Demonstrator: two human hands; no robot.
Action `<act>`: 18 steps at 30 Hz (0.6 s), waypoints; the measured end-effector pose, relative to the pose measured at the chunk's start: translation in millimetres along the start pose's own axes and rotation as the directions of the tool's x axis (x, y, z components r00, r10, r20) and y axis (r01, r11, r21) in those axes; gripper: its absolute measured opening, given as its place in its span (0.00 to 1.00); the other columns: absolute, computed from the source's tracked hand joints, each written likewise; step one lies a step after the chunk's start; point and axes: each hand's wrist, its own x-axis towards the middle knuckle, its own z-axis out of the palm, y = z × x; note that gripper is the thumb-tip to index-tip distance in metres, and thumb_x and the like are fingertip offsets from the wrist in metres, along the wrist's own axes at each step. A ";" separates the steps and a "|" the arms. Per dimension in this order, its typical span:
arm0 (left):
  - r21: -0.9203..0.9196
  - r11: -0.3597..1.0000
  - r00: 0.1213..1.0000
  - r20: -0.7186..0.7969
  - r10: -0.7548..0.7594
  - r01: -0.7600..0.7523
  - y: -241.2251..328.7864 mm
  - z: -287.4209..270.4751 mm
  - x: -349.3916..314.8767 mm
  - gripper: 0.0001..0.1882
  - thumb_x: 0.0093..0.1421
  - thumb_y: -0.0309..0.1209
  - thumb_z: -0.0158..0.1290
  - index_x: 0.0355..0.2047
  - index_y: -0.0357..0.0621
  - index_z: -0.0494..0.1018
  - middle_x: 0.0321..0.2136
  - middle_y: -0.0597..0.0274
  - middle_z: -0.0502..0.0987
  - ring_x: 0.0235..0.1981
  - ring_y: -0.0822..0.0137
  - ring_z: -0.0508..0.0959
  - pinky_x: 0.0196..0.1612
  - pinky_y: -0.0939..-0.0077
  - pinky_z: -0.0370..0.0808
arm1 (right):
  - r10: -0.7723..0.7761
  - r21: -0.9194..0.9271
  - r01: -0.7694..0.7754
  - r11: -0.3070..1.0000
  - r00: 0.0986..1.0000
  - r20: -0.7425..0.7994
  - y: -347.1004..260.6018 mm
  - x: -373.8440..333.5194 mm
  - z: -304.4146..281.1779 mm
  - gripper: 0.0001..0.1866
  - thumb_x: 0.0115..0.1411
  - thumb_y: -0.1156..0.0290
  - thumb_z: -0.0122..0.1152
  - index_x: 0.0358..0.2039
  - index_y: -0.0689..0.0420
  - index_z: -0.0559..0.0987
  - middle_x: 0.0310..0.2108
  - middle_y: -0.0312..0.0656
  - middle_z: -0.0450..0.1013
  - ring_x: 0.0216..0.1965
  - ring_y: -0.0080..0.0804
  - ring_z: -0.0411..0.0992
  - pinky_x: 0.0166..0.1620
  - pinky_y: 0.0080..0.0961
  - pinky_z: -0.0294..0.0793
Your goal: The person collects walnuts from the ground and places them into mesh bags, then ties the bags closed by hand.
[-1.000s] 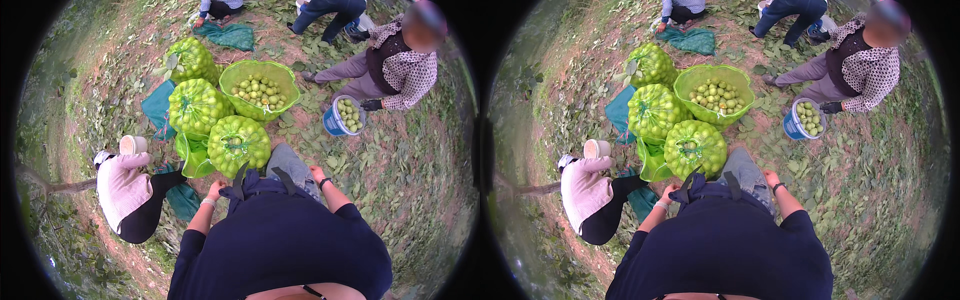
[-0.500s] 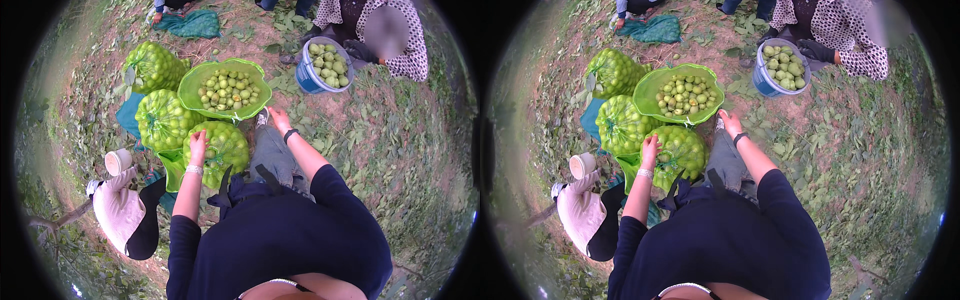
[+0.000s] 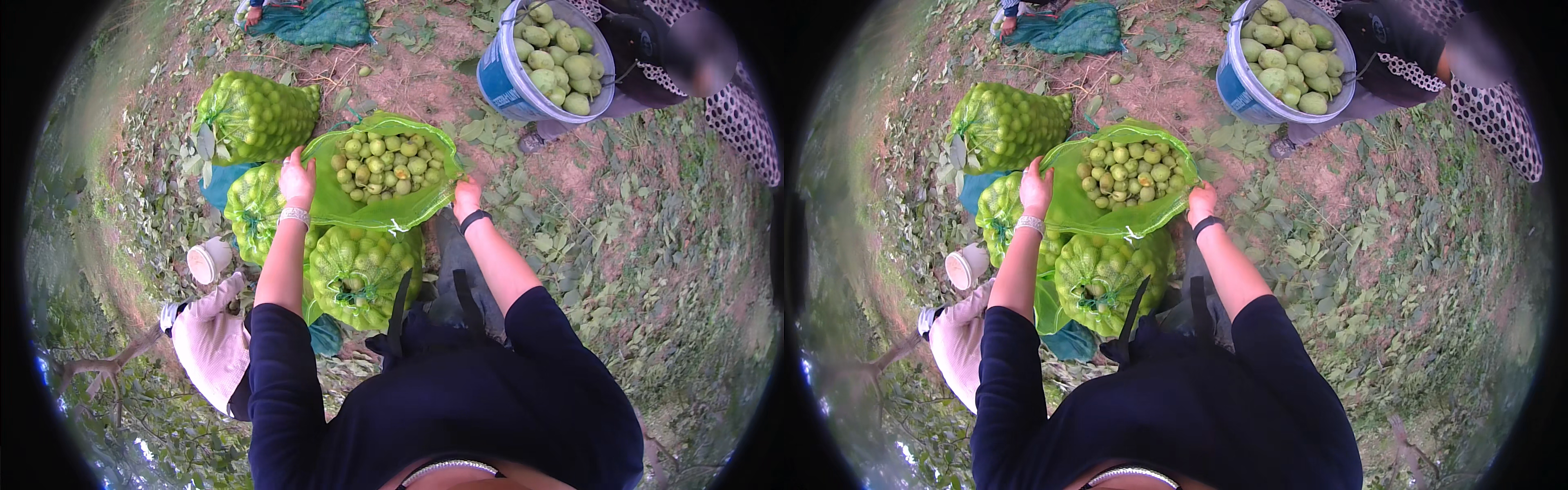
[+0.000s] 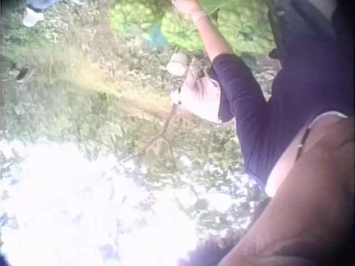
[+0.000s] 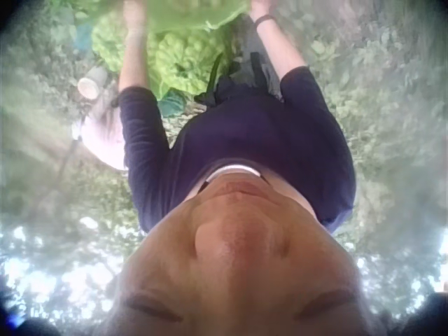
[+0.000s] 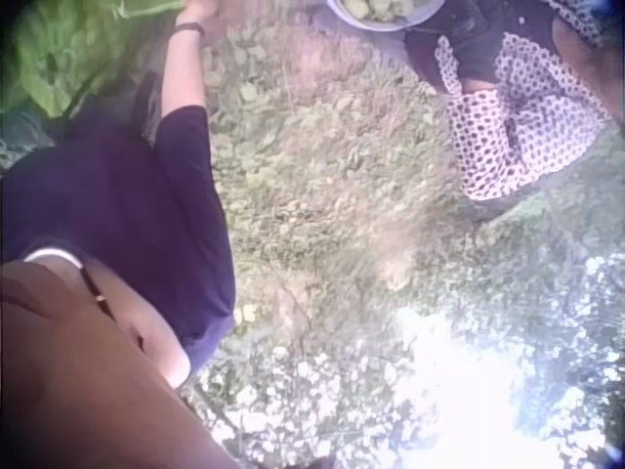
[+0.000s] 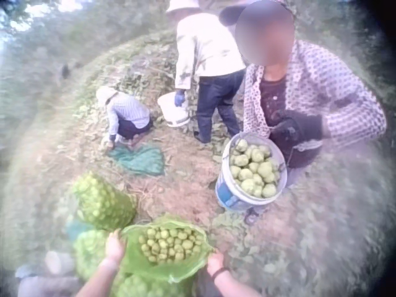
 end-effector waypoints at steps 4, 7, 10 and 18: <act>-0.153 0.985 0.996 -0.052 0.076 -0.083 17.5 36.8 33.0 0.13 0.56 0.35 0.43 0.34 0.39 0.69 0.32 0.45 0.73 0.34 0.49 0.73 0.37 0.59 0.69 | -0.104 -0.257 0.067 0.964 0.986 -0.132 -9.3 31.3 16.4 0.12 0.54 0.74 0.44 0.37 0.66 0.69 0.31 0.50 0.70 0.30 0.37 0.68 0.35 0.30 0.67; -0.292 0.956 0.999 0.051 0.012 0.003 31.0 43.4 39.4 0.14 0.56 0.37 0.43 0.33 0.39 0.70 0.30 0.45 0.73 0.35 0.48 0.73 0.37 0.59 0.69 | -0.312 -0.529 0.326 0.783 0.943 0.120 -26.4 26.4 26.1 0.15 0.55 0.67 0.49 0.36 0.66 0.70 0.32 0.54 0.71 0.33 0.43 0.70 0.37 0.31 0.66; -0.317 0.948 1.000 0.011 -0.012 0.015 32.4 49.6 51.2 0.15 0.56 0.38 0.43 0.33 0.38 0.71 0.31 0.45 0.73 0.34 0.48 0.73 0.38 0.60 0.69 | -0.348 -0.585 0.512 0.629 0.858 0.377 -47.5 10.1 12.4 0.13 0.54 0.65 0.53 0.34 0.62 0.72 0.27 0.46 0.72 0.29 0.31 0.69 0.34 0.25 0.66; -0.830 0.061 0.675 0.405 -0.617 0.554 -0.7 83.5 93.2 0.12 0.55 0.32 0.42 0.32 0.39 0.72 0.28 0.57 0.76 0.27 0.65 0.75 0.31 0.76 0.72 | 0.066 -0.296 0.026 0.955 0.953 0.296 -47.5 26.5 -41.6 0.13 0.56 0.70 0.51 0.41 0.62 0.71 0.33 0.35 0.71 0.34 0.22 0.67 0.38 0.19 0.66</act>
